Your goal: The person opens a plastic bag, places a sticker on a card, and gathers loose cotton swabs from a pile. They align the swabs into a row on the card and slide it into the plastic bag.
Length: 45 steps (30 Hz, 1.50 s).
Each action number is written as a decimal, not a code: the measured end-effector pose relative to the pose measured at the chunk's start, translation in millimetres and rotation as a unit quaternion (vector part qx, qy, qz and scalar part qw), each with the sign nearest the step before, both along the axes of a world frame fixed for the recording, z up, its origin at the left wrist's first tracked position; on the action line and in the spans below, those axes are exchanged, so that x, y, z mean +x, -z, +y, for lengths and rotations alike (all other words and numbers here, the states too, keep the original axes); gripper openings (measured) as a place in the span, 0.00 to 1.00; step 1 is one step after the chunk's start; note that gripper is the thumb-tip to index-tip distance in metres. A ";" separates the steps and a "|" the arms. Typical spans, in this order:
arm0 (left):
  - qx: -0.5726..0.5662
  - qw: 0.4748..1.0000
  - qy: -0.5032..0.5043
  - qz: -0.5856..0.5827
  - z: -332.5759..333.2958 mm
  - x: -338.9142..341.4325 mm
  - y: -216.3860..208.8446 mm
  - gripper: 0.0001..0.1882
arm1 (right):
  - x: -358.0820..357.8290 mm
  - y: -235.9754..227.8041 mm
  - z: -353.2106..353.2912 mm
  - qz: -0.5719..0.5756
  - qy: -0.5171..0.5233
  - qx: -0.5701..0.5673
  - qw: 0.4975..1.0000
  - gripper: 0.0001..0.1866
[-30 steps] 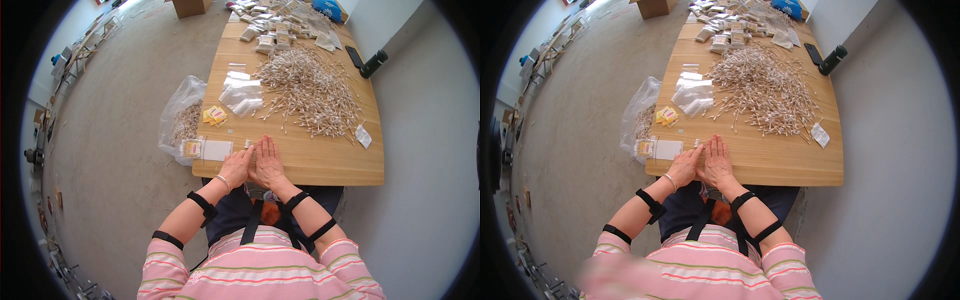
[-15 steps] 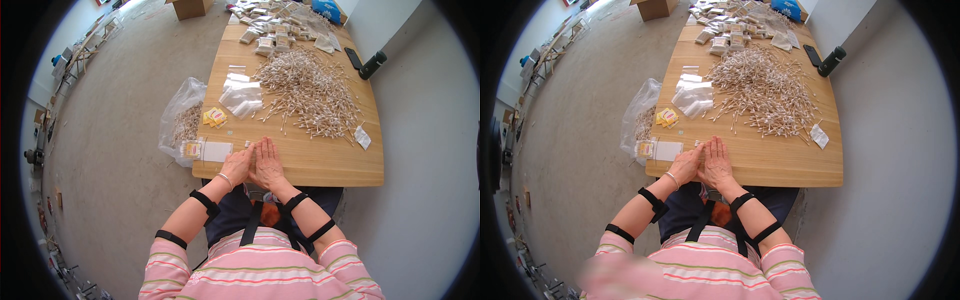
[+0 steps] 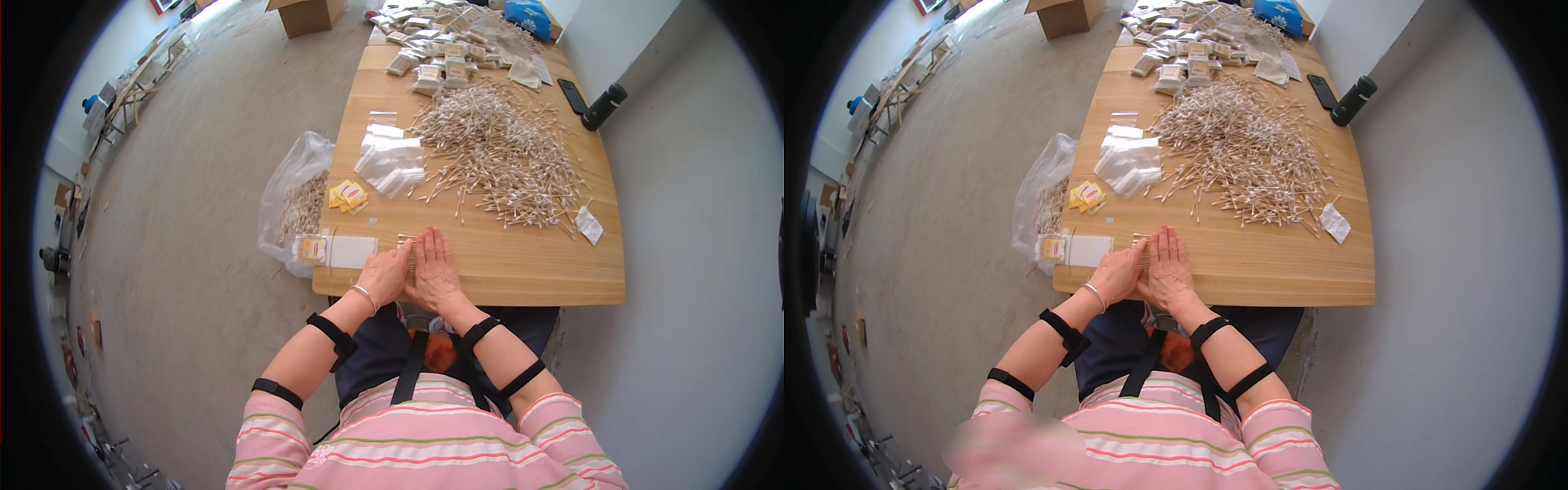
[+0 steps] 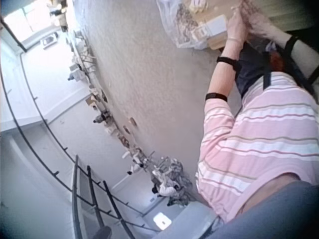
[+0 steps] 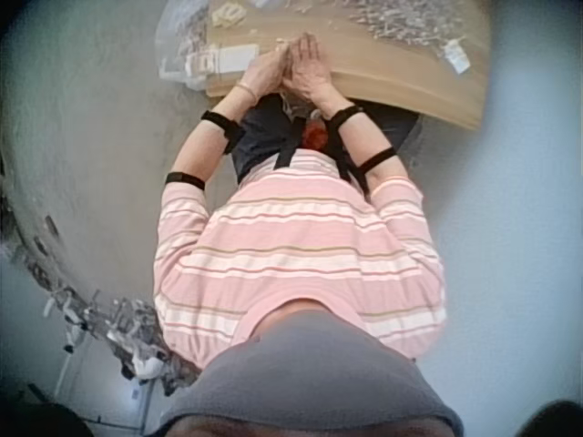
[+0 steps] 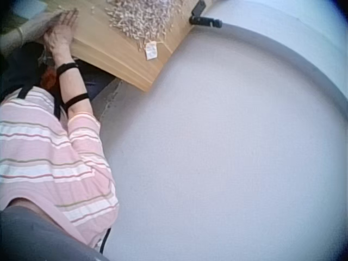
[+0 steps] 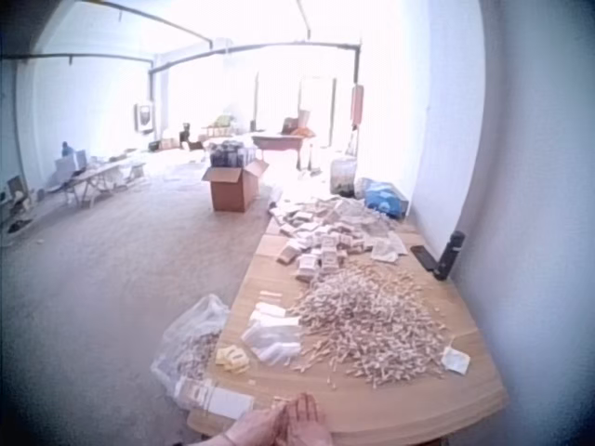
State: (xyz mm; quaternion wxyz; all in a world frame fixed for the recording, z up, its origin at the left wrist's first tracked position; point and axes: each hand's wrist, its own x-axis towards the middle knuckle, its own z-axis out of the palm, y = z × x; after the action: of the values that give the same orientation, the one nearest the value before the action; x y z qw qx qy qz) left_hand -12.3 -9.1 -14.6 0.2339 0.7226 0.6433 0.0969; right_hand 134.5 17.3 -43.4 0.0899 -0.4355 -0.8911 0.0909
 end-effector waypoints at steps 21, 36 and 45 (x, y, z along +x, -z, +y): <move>0.157 0.835 -0.221 -0.480 14.6 2.7 56.7 0.21 | -0.8 -6.3 -4.9 0.016 0.013 -0.026 0.999 0.51; 0.115 0.819 -0.241 -0.507 7.9 -36.8 30.8 0.27 | -69.8 4.1 -20.1 0.038 0.026 -0.062 0.997 0.46; 0.132 0.796 -0.300 -0.509 2.1 -75.9 27.2 0.28 | -112.1 2.8 -22.1 0.046 -0.004 -0.067 0.997 0.45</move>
State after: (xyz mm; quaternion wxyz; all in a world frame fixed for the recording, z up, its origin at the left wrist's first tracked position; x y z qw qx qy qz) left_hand -88.2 -7.0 -41.8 0.3888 0.3637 0.5969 0.6003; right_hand 22.4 -4.9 -46.2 0.1005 -0.4321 -0.8798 0.1706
